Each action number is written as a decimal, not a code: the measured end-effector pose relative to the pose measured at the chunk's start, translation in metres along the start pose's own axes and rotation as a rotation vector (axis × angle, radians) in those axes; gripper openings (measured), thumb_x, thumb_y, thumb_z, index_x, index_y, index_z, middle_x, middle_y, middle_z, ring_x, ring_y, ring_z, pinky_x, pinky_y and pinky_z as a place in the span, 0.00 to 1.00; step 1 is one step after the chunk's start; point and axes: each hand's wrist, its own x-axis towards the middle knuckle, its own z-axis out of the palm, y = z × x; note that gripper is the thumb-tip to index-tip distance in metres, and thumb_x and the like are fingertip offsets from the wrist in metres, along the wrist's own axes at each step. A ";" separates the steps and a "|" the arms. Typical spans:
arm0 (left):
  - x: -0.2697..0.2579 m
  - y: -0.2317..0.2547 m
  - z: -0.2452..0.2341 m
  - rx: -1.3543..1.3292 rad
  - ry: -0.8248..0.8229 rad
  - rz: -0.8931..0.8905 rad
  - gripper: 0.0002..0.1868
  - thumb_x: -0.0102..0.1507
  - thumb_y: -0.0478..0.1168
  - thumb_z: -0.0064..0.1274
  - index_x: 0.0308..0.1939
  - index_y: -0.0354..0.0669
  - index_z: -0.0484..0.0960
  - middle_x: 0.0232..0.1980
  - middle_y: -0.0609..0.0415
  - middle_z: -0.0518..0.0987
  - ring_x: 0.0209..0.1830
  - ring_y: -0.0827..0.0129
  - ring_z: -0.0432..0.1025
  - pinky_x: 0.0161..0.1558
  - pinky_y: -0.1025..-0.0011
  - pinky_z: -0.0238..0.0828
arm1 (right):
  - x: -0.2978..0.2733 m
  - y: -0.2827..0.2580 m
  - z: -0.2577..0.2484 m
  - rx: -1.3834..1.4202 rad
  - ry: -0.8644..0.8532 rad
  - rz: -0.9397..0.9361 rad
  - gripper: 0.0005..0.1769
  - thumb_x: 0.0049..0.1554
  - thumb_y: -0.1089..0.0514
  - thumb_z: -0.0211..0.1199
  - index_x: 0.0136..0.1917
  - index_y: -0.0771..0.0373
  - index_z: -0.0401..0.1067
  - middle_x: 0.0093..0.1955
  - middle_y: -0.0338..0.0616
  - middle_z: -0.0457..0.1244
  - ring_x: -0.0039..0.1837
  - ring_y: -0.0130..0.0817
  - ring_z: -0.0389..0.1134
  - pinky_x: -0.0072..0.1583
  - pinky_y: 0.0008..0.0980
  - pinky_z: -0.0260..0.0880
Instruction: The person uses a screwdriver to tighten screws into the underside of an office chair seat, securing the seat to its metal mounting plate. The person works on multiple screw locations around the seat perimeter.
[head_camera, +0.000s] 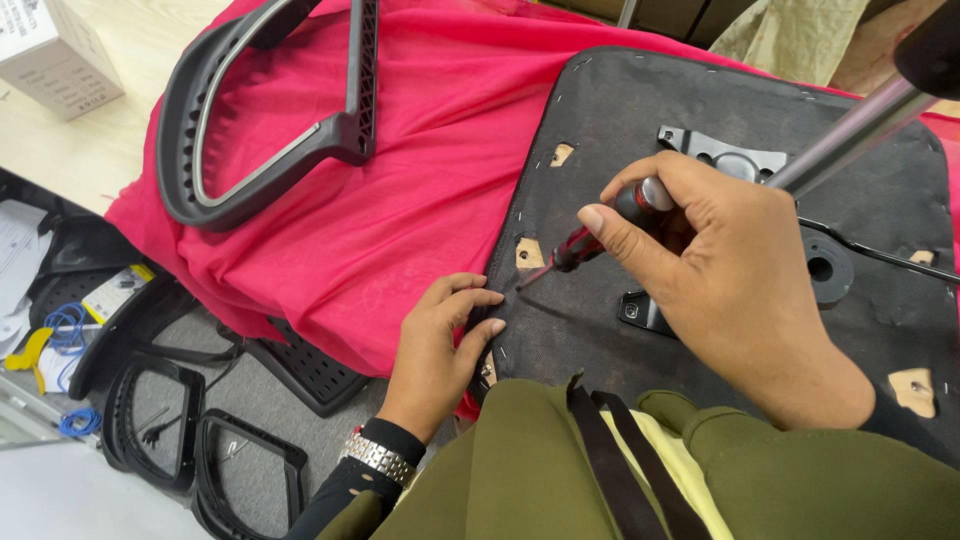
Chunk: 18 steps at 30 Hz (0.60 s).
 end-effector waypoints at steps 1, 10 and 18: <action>-0.001 0.000 0.001 -0.016 0.018 -0.010 0.13 0.58 0.32 0.61 0.47 0.39 0.84 0.57 0.49 0.80 0.54 0.60 0.78 0.55 0.68 0.76 | -0.001 0.000 0.001 0.022 0.000 -0.073 0.13 0.59 0.51 0.69 0.48 0.64 0.76 0.32 0.36 0.61 0.32 0.22 0.60 0.35 0.25 0.58; -0.016 0.004 0.002 -0.050 0.125 -0.026 0.14 0.61 0.30 0.58 0.51 0.36 0.82 0.53 0.48 0.82 0.51 0.62 0.80 0.54 0.70 0.78 | 0.000 0.010 0.009 0.198 -0.114 -0.034 0.13 0.66 0.53 0.60 0.55 0.65 0.65 0.45 0.41 0.72 0.43 0.22 0.72 0.44 0.23 0.69; -0.037 0.005 0.006 -0.036 0.164 -0.097 0.26 0.54 0.37 0.69 0.54 0.37 0.80 0.54 0.48 0.82 0.52 0.62 0.79 0.56 0.68 0.75 | -0.001 0.007 0.012 0.256 -0.190 -0.124 0.19 0.61 0.65 0.63 0.60 0.67 0.56 0.52 0.47 0.70 0.54 0.28 0.75 0.52 0.27 0.76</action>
